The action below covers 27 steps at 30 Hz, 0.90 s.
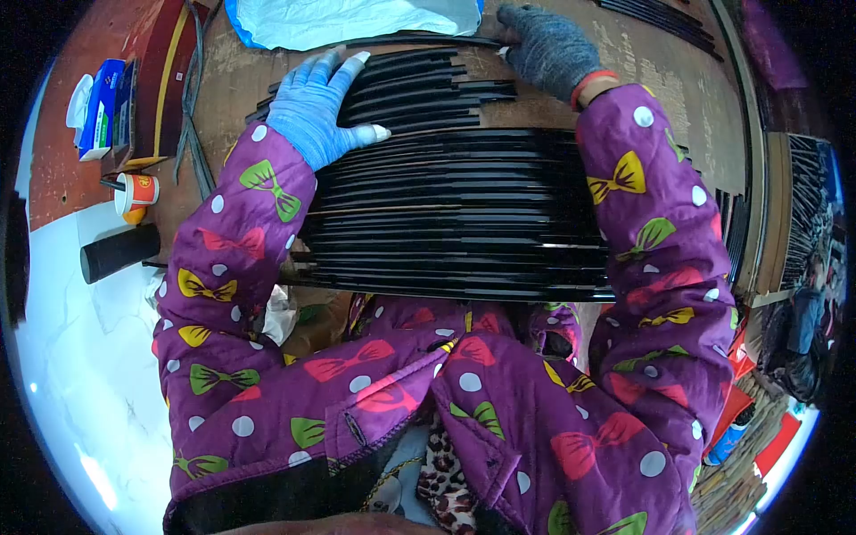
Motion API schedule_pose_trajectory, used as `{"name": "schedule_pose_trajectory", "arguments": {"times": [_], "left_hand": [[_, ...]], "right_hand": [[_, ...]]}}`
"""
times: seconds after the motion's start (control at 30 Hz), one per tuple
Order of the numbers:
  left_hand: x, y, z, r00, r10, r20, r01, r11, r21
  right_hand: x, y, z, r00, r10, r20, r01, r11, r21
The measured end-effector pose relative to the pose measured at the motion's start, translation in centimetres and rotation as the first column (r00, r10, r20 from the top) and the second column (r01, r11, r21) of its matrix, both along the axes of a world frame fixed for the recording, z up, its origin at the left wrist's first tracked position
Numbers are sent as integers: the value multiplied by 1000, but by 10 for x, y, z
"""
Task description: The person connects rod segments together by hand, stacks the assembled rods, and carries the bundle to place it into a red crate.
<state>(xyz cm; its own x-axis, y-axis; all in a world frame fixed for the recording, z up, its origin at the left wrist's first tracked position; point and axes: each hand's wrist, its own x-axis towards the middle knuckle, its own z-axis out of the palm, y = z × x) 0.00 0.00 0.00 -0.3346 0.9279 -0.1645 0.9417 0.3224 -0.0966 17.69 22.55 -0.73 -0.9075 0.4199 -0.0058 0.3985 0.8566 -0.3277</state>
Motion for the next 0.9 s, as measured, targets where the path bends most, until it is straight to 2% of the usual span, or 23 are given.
{"name": "schedule_pose_trajectory", "arguments": {"times": [0.07, 0.1, 0.17, 0.2, 0.23, 0.3, 0.37, 0.43, 0.53, 0.57, 0.63, 0.67, 0.73, 0.77, 0.83, 0.9], "left_hand": [[-2, -4, -5, 994, -95, -56, 101, 989, 111], [8, -5, -13, 995, -97, -2, 96, 991, 97], [5, -3, -12, 981, -188, -36, 192, 958, 215], [-6, 1, 1, 972, -225, -64, 234, 929, 287], [-1, 1, 2, 969, -246, 17, 230, 929, 291], [-1, -1, 3, 964, -264, 32, 244, 926, 287], [4, 0, 16, 977, -208, 43, 199, 969, 147], [4, -4, 11, 978, -209, 19, 202, 961, 191], [4, -5, 8, 977, -209, 36, 197, 956, 216], [4, -4, 9, 977, -206, 48, 192, 959, 207], [5, -3, 9, 978, -203, 56, 188, 961, 203], [7, -7, 15, 978, -203, 51, 188, 960, 209], [4, -7, 17, 975, -213, 64, 194, 955, 222], [2, -7, 18, 975, -211, 73, 190, 956, 224], [0, -5, 20, 971, -231, 65, 207, 943, 260], [-3, -1, 20, 964, -256, 71, 225, 929, 294]], "right_hand": [[-3, -16, 2, 985, 85, -150, -67, 991, 119], [4, -19, -1, 992, 82, -100, -72, 993, 96], [-2, -20, -4, 993, 98, -69, -105, 988, -113], [-15, -13, -2, 965, 179, -192, -192, 980, -53], [-9, -10, -11, 937, 249, -246, -264, 964, -28], [-5, -21, 1, 898, 274, -344, -299, 954, -19], [4, -24, 8, 930, 140, -340, -219, 953, -209], [13, -7, 6, 927, 157, -340, -214, 967, -135], [42, 46, -4, 905, -11, -424, 62, 992, 107], [53, 68, -4, 905, -11, -424, 67, 991, 117], [69, 109, -3, 899, -124, -420, 241, 941, 237], [73, 123, 6, 896, -113, -429, 241, 936, 256], [66, 148, 16, 905, -259, -337, 380, 850, 365], [55, 162, 18, 906, -249, -342, 373, 852, 367], [25, 179, 27, 921, -323, -217, 389, 781, 488], [-4, 204, 26, 939, -269, -213, 342, 781, 522]]}}
